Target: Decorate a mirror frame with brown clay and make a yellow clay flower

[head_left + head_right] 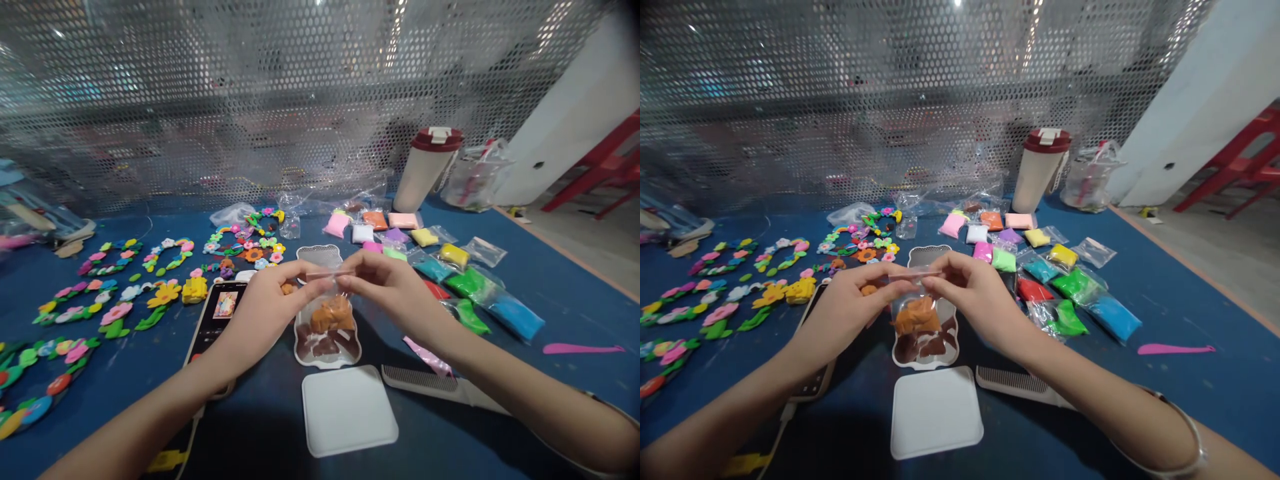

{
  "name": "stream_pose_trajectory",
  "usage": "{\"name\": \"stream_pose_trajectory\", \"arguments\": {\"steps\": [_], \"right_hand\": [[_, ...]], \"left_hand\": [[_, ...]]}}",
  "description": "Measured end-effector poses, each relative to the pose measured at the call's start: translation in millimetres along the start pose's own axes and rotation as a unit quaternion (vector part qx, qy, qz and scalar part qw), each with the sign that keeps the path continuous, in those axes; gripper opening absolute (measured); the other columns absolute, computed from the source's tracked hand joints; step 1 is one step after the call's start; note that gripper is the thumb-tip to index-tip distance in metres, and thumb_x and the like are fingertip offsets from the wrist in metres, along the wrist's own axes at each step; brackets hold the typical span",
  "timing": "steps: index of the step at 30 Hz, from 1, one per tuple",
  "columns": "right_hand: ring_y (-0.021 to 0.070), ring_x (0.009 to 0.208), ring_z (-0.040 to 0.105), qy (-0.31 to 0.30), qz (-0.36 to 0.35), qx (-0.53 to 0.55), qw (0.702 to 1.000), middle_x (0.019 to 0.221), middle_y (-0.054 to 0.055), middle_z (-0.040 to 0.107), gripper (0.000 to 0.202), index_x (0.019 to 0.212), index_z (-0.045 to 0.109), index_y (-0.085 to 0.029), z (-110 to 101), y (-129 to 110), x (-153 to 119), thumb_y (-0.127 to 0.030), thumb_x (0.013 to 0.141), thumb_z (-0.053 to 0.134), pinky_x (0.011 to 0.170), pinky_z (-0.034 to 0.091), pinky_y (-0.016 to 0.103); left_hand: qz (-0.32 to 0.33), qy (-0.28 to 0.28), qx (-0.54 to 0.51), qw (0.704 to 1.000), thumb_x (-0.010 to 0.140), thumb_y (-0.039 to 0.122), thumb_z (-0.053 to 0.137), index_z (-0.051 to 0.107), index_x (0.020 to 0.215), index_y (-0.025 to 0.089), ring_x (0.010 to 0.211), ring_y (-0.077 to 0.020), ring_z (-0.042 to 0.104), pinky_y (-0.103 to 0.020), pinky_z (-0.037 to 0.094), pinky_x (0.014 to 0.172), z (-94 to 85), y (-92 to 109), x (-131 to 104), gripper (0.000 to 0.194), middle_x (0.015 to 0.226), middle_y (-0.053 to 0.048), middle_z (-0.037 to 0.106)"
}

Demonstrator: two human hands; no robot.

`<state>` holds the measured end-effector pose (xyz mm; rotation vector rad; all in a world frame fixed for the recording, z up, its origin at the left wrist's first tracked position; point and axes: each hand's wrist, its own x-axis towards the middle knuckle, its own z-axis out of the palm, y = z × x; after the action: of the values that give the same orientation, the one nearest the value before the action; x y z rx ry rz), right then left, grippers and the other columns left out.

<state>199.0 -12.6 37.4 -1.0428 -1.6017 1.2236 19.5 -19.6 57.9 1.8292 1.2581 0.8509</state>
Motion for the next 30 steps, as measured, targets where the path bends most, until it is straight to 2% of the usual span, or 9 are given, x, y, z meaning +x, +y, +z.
{"name": "stream_pose_trajectory", "arguments": {"steps": [5,11,17,23,26,28,30], "right_hand": [[0.0126,0.064,0.055,-0.005,0.012,0.001,1.0,0.067,-0.001,0.06,0.015,0.07,0.059,-0.019,-1,-1,-2,-0.031,0.08,0.062,0.058,0.041,0.025],[0.0116,0.061,0.054,-0.001,0.013,0.08,0.997,0.062,-0.002,0.057,0.019,0.066,0.057,-0.019,1,4,-1,-0.032,0.078,0.064,0.06,0.042,0.025],[0.0105,0.059,0.05,0.022,-0.001,0.106,0.994,0.063,-0.003,0.053,0.017,0.067,0.055,-0.019,7,3,-3,-0.028,0.077,0.064,0.056,0.039,0.024],[0.0122,0.062,0.049,-0.051,0.003,-0.008,0.999,0.067,-0.002,0.05,0.016,0.076,0.052,-0.02,10,-2,-7,-0.033,0.086,0.052,0.058,0.039,0.025],[0.0118,0.06,0.049,-0.043,-0.043,-0.131,0.989,0.065,-0.002,0.051,0.017,0.073,0.051,-0.019,3,-1,-3,-0.029,0.087,0.048,0.055,0.037,0.024],[0.012,0.059,0.05,-0.025,-0.065,-0.229,0.971,0.064,-0.002,0.053,0.017,0.072,0.052,-0.019,-10,6,6,-0.026,0.087,0.048,0.054,0.038,0.023],[0.0148,0.061,0.053,0.003,-0.066,-0.264,0.962,0.065,0.001,0.057,0.017,0.071,0.055,-0.018,-27,16,20,-0.026,0.085,0.051,0.057,0.039,0.027]], "left_hand": [[-0.006,0.022,-0.002,1.0,0.082,0.027,0.06,0.07,0.072,0.019,0.078,-0.0164,0.064,-0.024,0.048,0.07,-1.7,1,0,0.016,0.08,0.0,0.072],[-0.029,0.045,-0.033,0.998,0.083,0.03,0.058,0.072,0.089,0.022,0.066,-0.016,0.061,-0.024,0.046,0.057,1.6,2,-2,0.017,0.065,0.001,0.07],[-0.002,0.073,-0.003,0.997,0.085,0.034,0.055,0.067,0.074,0.019,0.064,-0.012,0.056,-0.021,0.042,0.058,5.2,0,-8,0.023,0.069,0.002,0.067],[0.008,0.029,0.044,0.999,0.086,0.035,0.051,0.055,0.069,0.018,0.06,-0.0099,0.048,-0.02,0.036,0.055,8.4,-5,-9,0.024,0.064,0.005,0.053],[-0.011,-0.029,0.058,0.998,0.086,0.037,0.049,0.055,0.073,0.019,0.058,-0.0113,0.049,-0.022,0.036,0.056,5.9,-6,-4,0.023,0.06,0.005,0.051],[-0.031,-0.06,0.058,0.996,0.086,0.039,0.049,0.056,0.079,0.02,0.057,-0.0119,0.048,-0.023,0.036,0.056,3.0,-9,0,0.022,0.059,0.005,0.049],[-0.039,-0.073,0.03,0.996,0.087,0.037,0.047,0.054,0.09,0.02,0.059,-0.0115,0.047,-0.023,0.037,0.057,0.7,-16,3,0.019,0.065,0.005,0.047]]}}
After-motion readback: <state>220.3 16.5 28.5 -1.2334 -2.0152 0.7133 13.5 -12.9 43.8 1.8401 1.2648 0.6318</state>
